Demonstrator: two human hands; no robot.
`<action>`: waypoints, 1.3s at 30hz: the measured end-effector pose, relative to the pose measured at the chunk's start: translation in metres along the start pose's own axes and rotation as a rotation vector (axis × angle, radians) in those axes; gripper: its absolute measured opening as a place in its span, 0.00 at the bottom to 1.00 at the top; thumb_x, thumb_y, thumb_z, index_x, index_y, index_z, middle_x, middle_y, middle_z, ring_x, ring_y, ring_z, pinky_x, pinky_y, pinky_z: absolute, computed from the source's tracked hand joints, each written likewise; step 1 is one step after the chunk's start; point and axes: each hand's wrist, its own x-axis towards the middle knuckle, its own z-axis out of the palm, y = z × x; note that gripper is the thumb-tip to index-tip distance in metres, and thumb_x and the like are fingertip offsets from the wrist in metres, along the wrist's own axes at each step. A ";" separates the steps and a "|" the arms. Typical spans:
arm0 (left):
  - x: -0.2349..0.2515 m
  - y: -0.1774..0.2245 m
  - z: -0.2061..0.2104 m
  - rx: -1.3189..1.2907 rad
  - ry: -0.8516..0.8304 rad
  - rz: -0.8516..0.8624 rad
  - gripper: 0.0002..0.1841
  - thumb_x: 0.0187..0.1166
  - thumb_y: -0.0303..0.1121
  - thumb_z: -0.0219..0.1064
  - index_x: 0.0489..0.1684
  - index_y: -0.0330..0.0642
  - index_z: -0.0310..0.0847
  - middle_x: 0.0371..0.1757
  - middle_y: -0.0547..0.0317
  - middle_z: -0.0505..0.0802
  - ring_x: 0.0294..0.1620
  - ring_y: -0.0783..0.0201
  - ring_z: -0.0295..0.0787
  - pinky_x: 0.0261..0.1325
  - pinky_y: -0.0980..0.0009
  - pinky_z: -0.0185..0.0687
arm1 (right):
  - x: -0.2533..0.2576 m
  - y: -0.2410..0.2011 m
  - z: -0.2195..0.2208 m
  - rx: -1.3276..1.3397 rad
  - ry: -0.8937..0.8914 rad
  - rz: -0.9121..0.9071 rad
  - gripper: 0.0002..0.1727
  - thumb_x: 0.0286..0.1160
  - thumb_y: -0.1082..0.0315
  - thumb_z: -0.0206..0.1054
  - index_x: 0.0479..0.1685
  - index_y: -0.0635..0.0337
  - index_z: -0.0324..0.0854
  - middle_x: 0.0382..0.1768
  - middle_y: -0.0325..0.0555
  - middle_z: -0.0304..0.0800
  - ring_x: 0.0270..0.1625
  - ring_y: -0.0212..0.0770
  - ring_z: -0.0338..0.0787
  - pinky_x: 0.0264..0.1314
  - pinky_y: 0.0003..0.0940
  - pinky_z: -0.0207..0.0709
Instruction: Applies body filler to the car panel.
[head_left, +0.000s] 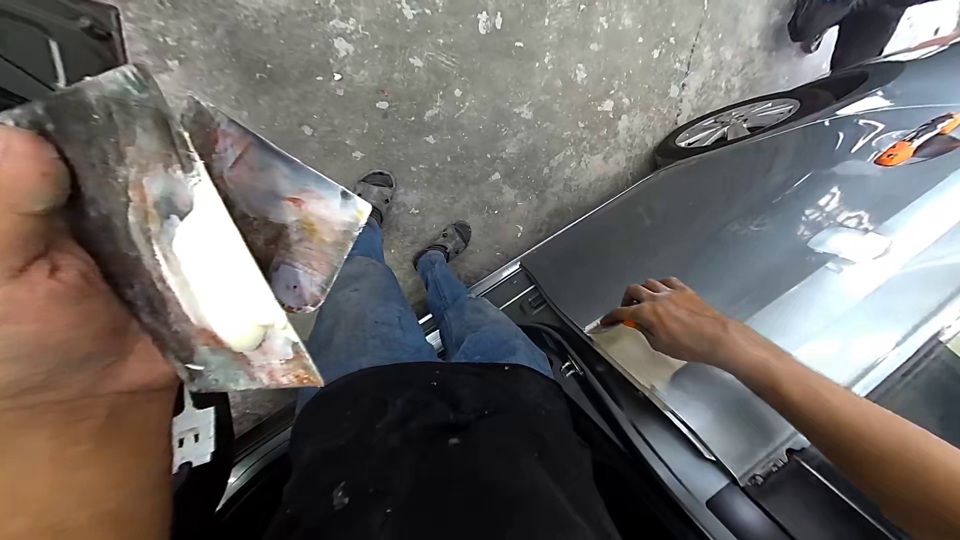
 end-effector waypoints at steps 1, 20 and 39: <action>-0.004 -0.001 -0.004 0.034 0.039 -0.005 0.20 0.95 0.45 0.38 0.65 0.56 0.77 0.58 0.71 0.89 0.61 0.75 0.87 0.65 0.73 0.85 | 0.012 -0.003 0.003 0.003 -0.034 0.014 0.25 0.80 0.65 0.62 0.68 0.19 0.84 0.60 0.38 0.88 0.63 0.47 0.84 0.67 0.54 0.73; 0.020 -0.012 0.017 -0.009 -0.042 -0.015 0.23 0.95 0.48 0.35 0.76 0.53 0.70 0.66 0.67 0.84 0.69 0.72 0.81 0.73 0.70 0.78 | -0.122 0.001 -0.012 0.000 0.148 -0.050 0.28 0.70 0.69 0.64 0.61 0.16 0.87 0.52 0.27 0.90 0.58 0.39 0.88 0.65 0.51 0.79; 0.008 -0.007 0.005 0.045 0.025 -0.060 0.22 0.95 0.49 0.37 0.72 0.55 0.72 0.62 0.70 0.85 0.65 0.75 0.82 0.69 0.72 0.79 | 0.010 -0.007 0.017 -0.014 -0.015 0.029 0.25 0.78 0.66 0.61 0.65 0.19 0.85 0.57 0.38 0.87 0.62 0.48 0.83 0.65 0.54 0.72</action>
